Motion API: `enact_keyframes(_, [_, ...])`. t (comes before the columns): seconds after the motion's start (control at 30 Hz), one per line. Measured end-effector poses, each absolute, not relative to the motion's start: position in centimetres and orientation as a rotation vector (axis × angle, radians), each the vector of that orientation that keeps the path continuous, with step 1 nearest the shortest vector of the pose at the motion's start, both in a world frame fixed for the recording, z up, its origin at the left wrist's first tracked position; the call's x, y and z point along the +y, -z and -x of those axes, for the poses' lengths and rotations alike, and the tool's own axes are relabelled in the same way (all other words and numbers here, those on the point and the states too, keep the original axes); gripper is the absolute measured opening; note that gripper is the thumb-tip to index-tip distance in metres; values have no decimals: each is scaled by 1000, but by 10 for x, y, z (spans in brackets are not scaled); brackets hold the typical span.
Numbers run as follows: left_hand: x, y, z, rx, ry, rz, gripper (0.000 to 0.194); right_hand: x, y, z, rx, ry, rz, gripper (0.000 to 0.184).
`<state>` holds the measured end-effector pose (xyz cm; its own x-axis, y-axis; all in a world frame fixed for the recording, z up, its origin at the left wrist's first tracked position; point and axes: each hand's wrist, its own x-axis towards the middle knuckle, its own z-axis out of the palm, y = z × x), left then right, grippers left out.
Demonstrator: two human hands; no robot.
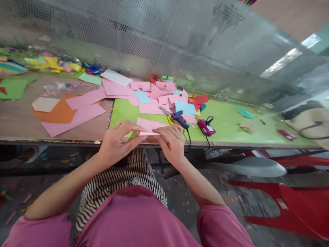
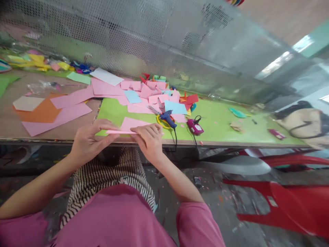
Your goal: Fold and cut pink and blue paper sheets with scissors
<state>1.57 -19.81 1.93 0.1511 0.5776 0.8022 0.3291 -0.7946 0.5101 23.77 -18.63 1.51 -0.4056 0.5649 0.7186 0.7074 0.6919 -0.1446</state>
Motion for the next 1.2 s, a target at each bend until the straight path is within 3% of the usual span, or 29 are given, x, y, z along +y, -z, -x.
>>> enact_keyframes(0.33, [-187, -43, -42, 669, -1722, -1903, 17, -180, -31, -250, -2125, -142, 921, 31])
enact_keyframes(1.2, [-191, -44, -73, 498, -1611, -1834, 8, -196, -28, -268, -2073, -53, 894, 22])
